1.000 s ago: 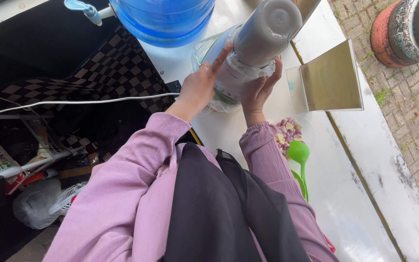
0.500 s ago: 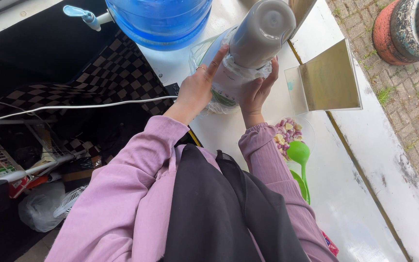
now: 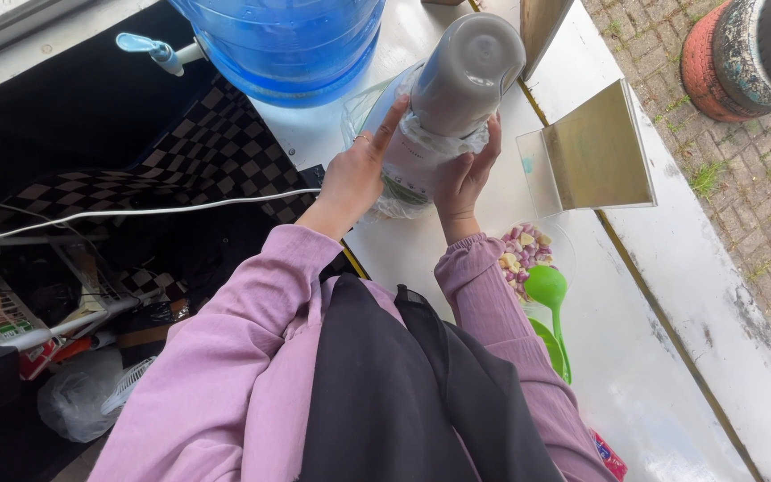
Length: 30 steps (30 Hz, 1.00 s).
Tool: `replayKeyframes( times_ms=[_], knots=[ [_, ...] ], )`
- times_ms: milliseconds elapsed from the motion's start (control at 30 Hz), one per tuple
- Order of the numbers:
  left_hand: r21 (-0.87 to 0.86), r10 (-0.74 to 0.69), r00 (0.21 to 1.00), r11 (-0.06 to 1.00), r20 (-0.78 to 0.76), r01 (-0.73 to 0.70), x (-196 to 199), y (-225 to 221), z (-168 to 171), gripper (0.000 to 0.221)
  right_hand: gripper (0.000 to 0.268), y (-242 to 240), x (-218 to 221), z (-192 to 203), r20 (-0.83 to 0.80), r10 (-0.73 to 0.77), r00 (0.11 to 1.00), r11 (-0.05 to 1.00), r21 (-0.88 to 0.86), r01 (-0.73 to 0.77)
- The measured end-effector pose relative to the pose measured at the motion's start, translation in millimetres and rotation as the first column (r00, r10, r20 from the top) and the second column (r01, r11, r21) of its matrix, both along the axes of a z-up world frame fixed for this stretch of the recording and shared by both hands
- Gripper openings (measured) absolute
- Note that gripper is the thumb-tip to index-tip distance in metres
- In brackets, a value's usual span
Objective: Using a small electric blender to mince garlic, including shaking the container to ensure even blending and wiping the device.
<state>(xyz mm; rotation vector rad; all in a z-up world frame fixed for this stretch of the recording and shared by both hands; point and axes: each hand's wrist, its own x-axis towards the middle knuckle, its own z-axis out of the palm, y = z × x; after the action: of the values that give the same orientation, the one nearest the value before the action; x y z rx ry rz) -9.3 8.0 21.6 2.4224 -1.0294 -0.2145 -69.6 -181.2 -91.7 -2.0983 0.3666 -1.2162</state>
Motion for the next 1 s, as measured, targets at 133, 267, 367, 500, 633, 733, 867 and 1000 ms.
replayKeyframes(
  times_ms=[133,267,367,500,633,733,867,1000],
  knots=[
    [-0.021,0.002,1.000,1.000,-0.026,-0.003,-0.8,0.7,2.6,0.107,0.068,0.8,1.2,2.1,0.000,-0.010,1.000,1.000,-0.023,0.010],
    [-0.025,0.004,1.000,1.000,-0.022,-0.004,-1.4,1.2,1.9,0.106,0.068,0.6,0.9,2.8,0.007,-0.009,1.000,1.000,-0.027,0.010],
    [-0.026,0.010,1.000,1.000,-0.020,-0.011,-1.4,0.4,0.0,0.107,0.067,1.5,0.7,3.6,0.016,-0.005,1.000,0.999,-0.032,0.005],
    [-0.029,0.013,1.000,0.999,-0.021,-0.014,-0.4,-0.7,-2.5,0.108,0.067,3.8,1.0,9.0,0.029,-0.008,1.000,0.999,-0.034,0.009],
    [-0.035,0.012,0.999,0.999,-0.037,-0.013,0.0,-1.2,-2.4,0.108,0.065,0.0,0.7,1.0,0.041,-0.015,0.999,0.999,-0.047,0.017],
    [-0.032,0.012,1.000,0.999,-0.021,-0.012,0.6,-1.2,-4.4,0.108,0.066,0.3,0.6,2.2,0.032,0.001,0.999,1.000,-0.031,0.000],
    [-0.025,0.016,1.000,1.000,-0.007,-0.016,0.8,-1.5,-4.1,0.109,0.066,-1.0,0.7,0.3,0.031,-0.002,1.000,0.999,-0.036,0.003],
    [-0.007,0.018,1.000,1.000,-0.007,-0.018,0.8,-1.9,-3.2,0.108,0.067,-2.4,1.0,-2.1,0.020,-0.010,1.000,0.999,-0.036,0.011]
  ],
)
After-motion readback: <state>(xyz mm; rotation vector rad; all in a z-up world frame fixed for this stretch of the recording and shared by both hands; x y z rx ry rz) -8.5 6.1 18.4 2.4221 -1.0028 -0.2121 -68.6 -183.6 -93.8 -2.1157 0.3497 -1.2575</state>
